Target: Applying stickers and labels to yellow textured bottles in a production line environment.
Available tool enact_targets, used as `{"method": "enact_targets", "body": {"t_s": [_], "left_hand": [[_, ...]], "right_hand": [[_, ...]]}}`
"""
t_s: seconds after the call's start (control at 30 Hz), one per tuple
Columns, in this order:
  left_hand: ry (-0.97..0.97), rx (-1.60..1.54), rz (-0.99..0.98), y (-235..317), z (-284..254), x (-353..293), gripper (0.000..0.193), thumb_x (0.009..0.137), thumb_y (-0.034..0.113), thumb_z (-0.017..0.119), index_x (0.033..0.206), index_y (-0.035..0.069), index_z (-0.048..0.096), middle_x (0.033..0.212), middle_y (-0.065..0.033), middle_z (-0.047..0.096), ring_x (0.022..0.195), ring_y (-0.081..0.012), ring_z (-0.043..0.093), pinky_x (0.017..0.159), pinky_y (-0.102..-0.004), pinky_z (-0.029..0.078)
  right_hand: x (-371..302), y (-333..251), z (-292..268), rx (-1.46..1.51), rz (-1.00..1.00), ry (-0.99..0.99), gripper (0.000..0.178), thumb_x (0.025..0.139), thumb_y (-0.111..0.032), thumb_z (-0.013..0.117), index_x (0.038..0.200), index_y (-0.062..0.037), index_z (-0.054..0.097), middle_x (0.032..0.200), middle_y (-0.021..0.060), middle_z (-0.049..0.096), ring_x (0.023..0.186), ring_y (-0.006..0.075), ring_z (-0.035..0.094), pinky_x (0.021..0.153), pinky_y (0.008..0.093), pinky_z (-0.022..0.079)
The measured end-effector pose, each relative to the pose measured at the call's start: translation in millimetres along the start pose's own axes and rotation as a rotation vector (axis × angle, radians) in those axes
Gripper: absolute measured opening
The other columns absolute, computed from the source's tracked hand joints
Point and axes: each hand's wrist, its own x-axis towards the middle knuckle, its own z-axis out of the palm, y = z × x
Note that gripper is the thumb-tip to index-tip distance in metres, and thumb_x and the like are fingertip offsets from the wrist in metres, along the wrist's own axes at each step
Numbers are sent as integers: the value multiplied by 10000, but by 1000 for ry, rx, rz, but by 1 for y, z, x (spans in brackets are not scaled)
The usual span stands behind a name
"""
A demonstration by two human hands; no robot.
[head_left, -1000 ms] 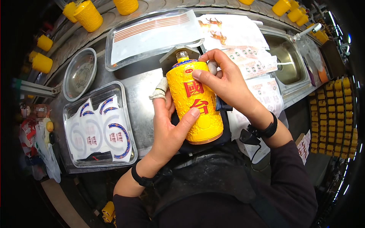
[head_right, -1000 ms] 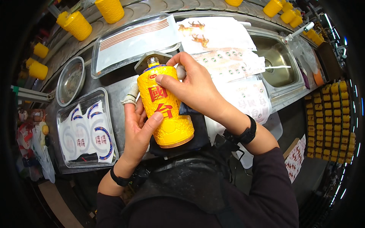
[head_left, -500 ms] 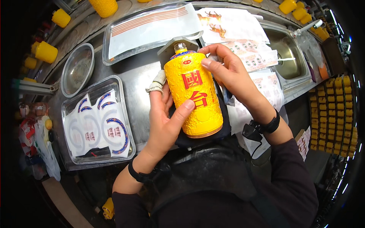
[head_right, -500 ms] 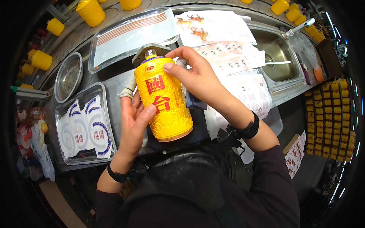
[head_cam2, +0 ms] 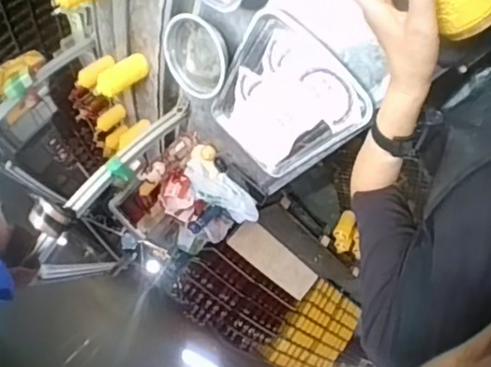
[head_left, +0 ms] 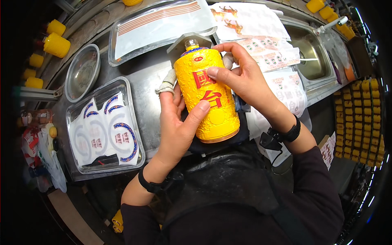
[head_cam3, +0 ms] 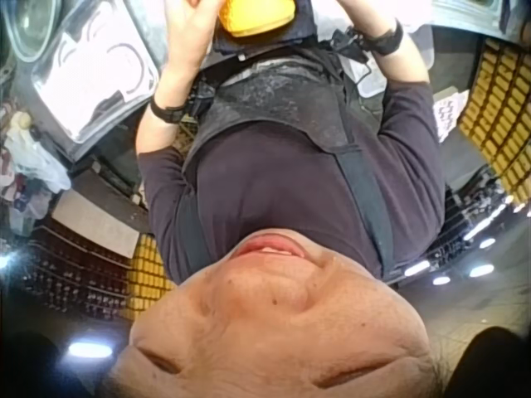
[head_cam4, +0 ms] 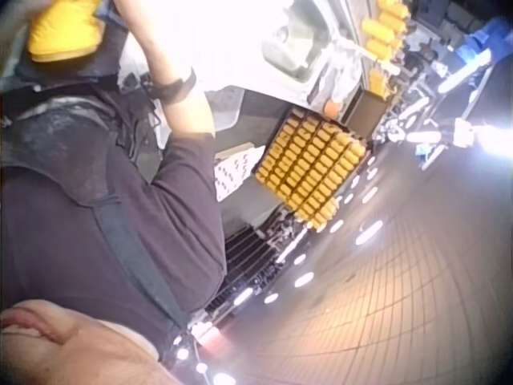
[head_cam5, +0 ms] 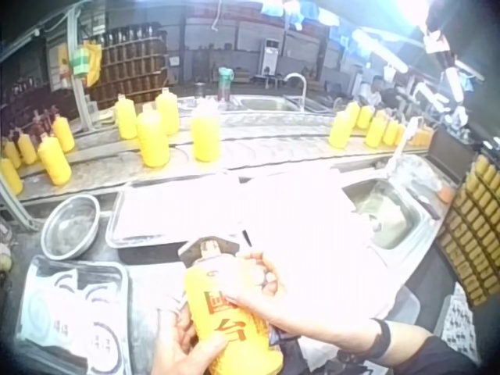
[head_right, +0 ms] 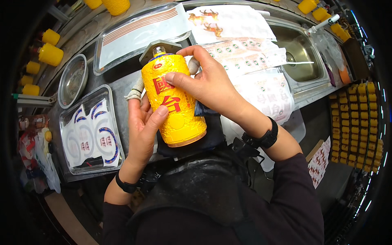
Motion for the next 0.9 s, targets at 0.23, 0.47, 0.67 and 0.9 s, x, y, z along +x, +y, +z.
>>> {"method": "enact_targets", "body": {"t_s": [0.23, 0.47, 0.67, 0.9], "left_hand": [[26, 10, -16, 0, 3, -1, 647, 897, 113, 645, 1369, -28, 225, 1372, -221, 445, 1235, -257, 514, 1035, -367, 429], [17, 13, 9, -2, 0, 0, 674, 894, 120, 649, 1392, -30, 221, 1378, -216, 439, 1244, -257, 505, 1040, -372, 424], [19, 20, -19, -1, 1, 0, 692, 890, 123, 654, 1401, -19, 209, 1386, -215, 430, 1243, -256, 507, 1039, -373, 427], [6, 27, -12, 0, -1, 0, 712, 890, 127, 651, 1418, -15, 196, 1389, -213, 427, 1258, -262, 492, 1057, -380, 404]], "right_hand": [[2, 4, -1, -60, -33, 0, 521, 811, -273, 770, 1185, -23, 508, 1007, 106, 626, 803, 118, 623, 666, 249, 513], [0, 1, 0, -18, -19, -3, 525, 816, -283, 768, 1190, -25, 503, 996, 97, 632, 827, 121, 624, 686, 256, 514], [0, 0, -2, -71, -28, -4, 525, 811, -295, 771, 1181, -30, 509, 992, 99, 626, 823, 118, 620, 679, 252, 509], [-1, -3, -5, -93, 47, -33, 519, 839, -292, 742, 1217, -19, 514, 1002, 88, 616, 845, 118, 614, 690, 255, 507]]}}
